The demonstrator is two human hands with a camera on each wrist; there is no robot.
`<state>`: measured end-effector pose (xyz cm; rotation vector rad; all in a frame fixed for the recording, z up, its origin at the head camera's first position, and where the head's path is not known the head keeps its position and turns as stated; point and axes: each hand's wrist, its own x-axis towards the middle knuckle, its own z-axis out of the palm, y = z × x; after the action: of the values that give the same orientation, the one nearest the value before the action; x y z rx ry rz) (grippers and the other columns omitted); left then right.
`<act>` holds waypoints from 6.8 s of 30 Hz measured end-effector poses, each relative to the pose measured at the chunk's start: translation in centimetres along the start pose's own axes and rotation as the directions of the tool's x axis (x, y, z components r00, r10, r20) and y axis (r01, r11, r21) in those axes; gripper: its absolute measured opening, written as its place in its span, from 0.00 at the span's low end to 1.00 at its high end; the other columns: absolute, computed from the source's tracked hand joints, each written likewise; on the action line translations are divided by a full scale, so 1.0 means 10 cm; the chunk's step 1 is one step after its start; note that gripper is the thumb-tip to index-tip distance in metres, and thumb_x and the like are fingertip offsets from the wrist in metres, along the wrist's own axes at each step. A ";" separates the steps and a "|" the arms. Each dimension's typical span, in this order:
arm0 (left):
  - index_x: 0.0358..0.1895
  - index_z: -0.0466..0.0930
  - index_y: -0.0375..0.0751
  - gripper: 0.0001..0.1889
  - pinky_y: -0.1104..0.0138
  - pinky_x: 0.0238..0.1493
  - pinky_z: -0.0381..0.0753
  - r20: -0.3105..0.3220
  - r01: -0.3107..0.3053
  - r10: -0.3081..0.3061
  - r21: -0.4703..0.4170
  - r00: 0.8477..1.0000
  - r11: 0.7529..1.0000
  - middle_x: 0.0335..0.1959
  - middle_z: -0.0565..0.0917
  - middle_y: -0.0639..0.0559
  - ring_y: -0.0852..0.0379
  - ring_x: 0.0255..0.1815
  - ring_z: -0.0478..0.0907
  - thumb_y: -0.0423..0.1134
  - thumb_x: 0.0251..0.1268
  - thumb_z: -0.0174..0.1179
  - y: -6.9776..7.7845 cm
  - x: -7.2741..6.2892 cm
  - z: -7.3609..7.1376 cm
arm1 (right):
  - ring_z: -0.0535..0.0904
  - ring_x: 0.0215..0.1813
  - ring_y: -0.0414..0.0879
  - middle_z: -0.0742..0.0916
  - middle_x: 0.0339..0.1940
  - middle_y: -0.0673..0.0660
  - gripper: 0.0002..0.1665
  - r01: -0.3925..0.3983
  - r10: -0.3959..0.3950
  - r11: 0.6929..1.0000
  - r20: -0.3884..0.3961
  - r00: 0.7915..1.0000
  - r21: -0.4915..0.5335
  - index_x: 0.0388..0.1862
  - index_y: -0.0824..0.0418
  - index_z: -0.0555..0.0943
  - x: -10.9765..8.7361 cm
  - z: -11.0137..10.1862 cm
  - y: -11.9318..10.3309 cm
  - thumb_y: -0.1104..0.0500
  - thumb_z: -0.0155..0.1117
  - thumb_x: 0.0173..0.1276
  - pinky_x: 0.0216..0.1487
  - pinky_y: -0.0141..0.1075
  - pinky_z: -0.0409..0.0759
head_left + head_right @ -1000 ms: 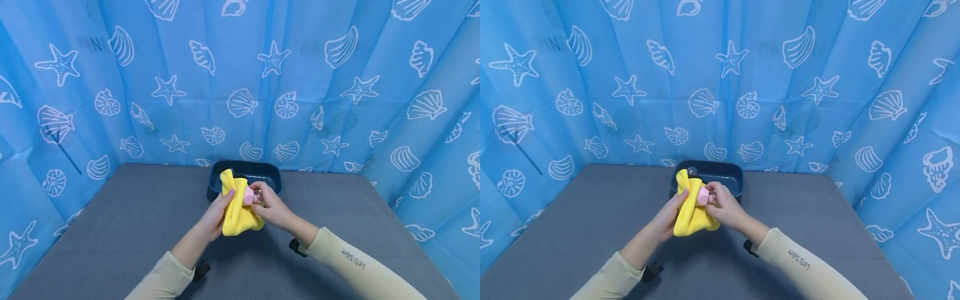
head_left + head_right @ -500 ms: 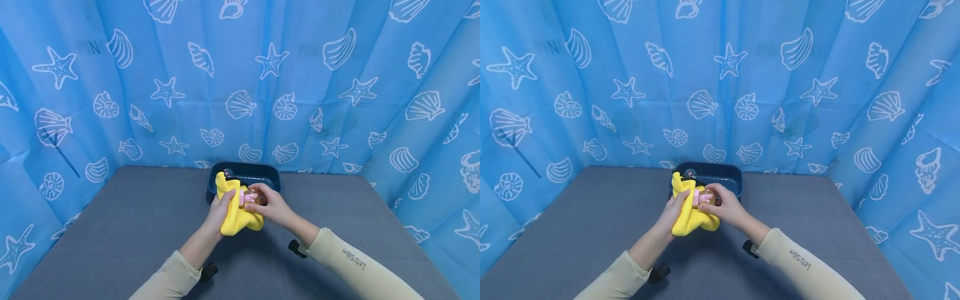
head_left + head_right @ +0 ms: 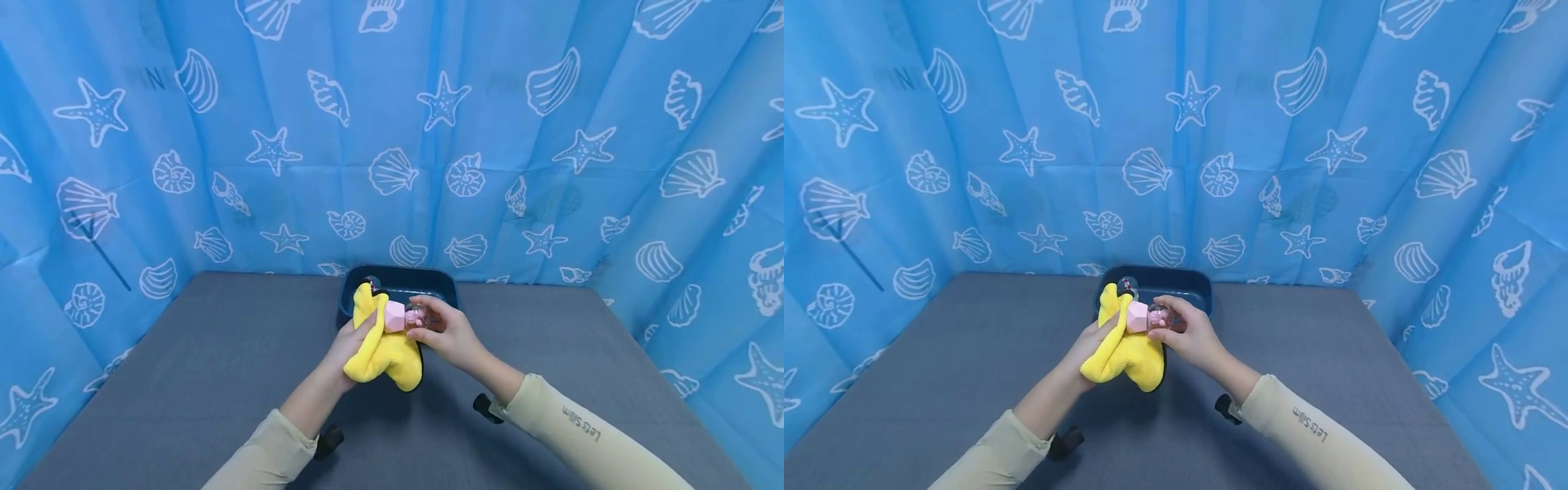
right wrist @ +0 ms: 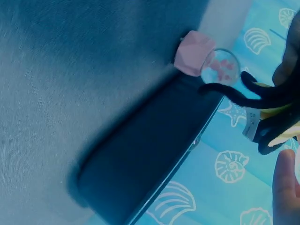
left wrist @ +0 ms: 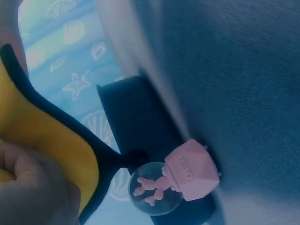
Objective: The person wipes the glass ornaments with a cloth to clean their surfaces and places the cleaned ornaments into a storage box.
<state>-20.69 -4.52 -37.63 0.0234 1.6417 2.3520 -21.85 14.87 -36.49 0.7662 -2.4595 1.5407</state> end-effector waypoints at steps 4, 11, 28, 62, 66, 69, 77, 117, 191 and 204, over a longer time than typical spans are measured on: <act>0.66 0.60 0.35 0.29 0.71 0.43 0.80 0.004 0.005 -0.005 0.002 1.000 1.000 0.46 0.80 0.49 0.63 0.41 0.81 0.54 0.76 0.47 0.00 -0.01 -0.03 | 0.78 0.42 0.51 0.80 0.46 0.62 0.28 -0.009 0.009 1.000 -0.014 1.000 -0.004 0.62 0.70 0.72 0.00 0.00 -0.03 0.67 0.68 0.63 0.49 0.40 0.81; 0.67 0.60 0.37 0.30 0.71 0.45 0.80 -0.042 -0.044 0.042 -0.053 0.998 0.998 0.44 0.81 0.52 0.63 0.42 0.81 0.55 0.74 0.49 0.01 -0.02 -0.05 | 0.76 0.44 0.52 0.80 0.48 0.64 0.28 -0.077 0.081 0.996 -0.070 0.994 0.052 0.61 0.71 0.73 0.00 -0.04 -0.05 0.67 0.69 0.63 0.46 0.31 0.80; 0.71 0.50 0.42 0.35 0.59 0.51 0.79 0.017 -0.152 0.153 0.274 0.988 0.950 0.52 0.71 0.41 0.49 0.48 0.75 0.48 0.69 0.60 -0.02 -0.03 0.14 | 0.78 0.34 0.47 0.80 0.41 0.62 0.27 0.056 -0.054 0.998 0.056 0.997 -0.020 0.54 0.73 0.74 -0.03 0.01 -0.03 0.65 0.73 0.58 0.40 0.31 0.82; 0.68 0.52 0.39 0.33 0.53 0.59 0.73 -0.056 -0.057 0.071 0.220 0.996 0.974 0.54 0.72 0.40 0.47 0.53 0.74 0.49 0.70 0.58 -0.04 0.01 0.15 | 0.79 0.40 0.49 0.80 0.48 0.65 0.23 -0.180 0.186 0.955 -0.004 0.983 0.235 0.59 0.72 0.72 -0.08 0.01 0.08 0.63 0.63 0.70 0.45 0.38 0.83; 0.68 0.52 0.38 0.34 0.54 0.57 0.76 -0.033 -0.098 0.109 0.245 0.994 0.965 0.54 0.71 0.39 0.46 0.53 0.74 0.45 0.68 0.62 -0.07 -0.01 0.18 | 0.80 0.37 0.48 0.81 0.44 0.67 0.20 -0.219 0.224 0.943 0.006 0.974 0.251 0.57 0.72 0.73 -0.08 0.02 0.05 0.60 0.59 0.72 0.42 0.36 0.82; 0.66 0.55 0.37 0.32 0.54 0.55 0.77 -0.073 -0.103 0.125 0.255 0.989 0.962 0.53 0.72 0.40 0.45 0.53 0.75 0.41 0.67 0.63 -0.09 -0.01 0.20 | 0.81 0.37 0.46 0.82 0.42 0.66 0.21 -0.247 0.254 0.928 0.013 0.967 0.280 0.57 0.74 0.73 -0.08 0.02 0.03 0.58 0.58 0.74 0.42 0.35 0.82; 0.63 0.60 0.35 0.25 0.54 0.56 0.76 -0.133 -0.117 0.150 0.225 0.980 0.967 0.53 0.74 0.40 0.45 0.54 0.75 0.31 0.67 0.60 -0.11 0.02 0.18 | 0.81 0.36 0.44 0.81 0.40 0.58 0.23 -0.285 0.302 0.857 0.030 0.953 0.429 0.58 0.78 0.69 -0.04 -0.01 0.01 0.59 0.52 0.77 0.41 0.34 0.83; 0.64 0.60 0.34 0.25 0.65 0.50 0.80 0.056 -0.072 0.074 -0.049 0.996 0.996 0.47 0.77 0.48 0.59 0.46 0.80 0.50 0.76 0.48 -0.01 0.05 0.07 | 0.74 0.43 0.45 0.75 0.44 0.56 0.24 -0.213 0.195 0.798 0.094 0.976 0.563 0.62 0.75 0.61 -0.02 -0.09 0.04 0.63 0.51 0.74 0.45 0.30 0.78; 0.61 0.62 0.33 0.30 0.58 0.52 0.79 0.125 0.033 -0.049 0.125 0.991 0.992 0.49 0.78 0.44 0.55 0.45 0.81 0.49 0.65 0.60 -0.09 -0.01 0.07 | 0.79 0.36 0.46 0.80 0.39 0.57 0.23 -0.361 0.345 0.828 0.117 0.931 0.428 0.59 0.72 0.67 0.00 0.01 -0.10 0.59 0.58 0.73 0.40 0.32 0.81; 0.63 0.56 0.33 0.28 0.64 0.46 0.78 0.026 0.031 -0.028 -0.112 0.999 0.993 0.50 0.71 0.46 0.57 0.46 0.75 0.33 0.56 0.45 -0.08 -0.02 -0.13 | 0.72 0.32 0.43 0.75 0.40 0.56 0.30 -0.415 0.408 0.704 0.149 0.901 0.576 0.70 0.71 0.56 0.03 -0.11 -0.02 0.64 0.51 0.74 0.34 0.29 0.75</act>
<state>-20.51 -5.49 -38.82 0.0060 1.4856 2.4085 -22.12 15.67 -35.68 0.2664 -2.2407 2.5560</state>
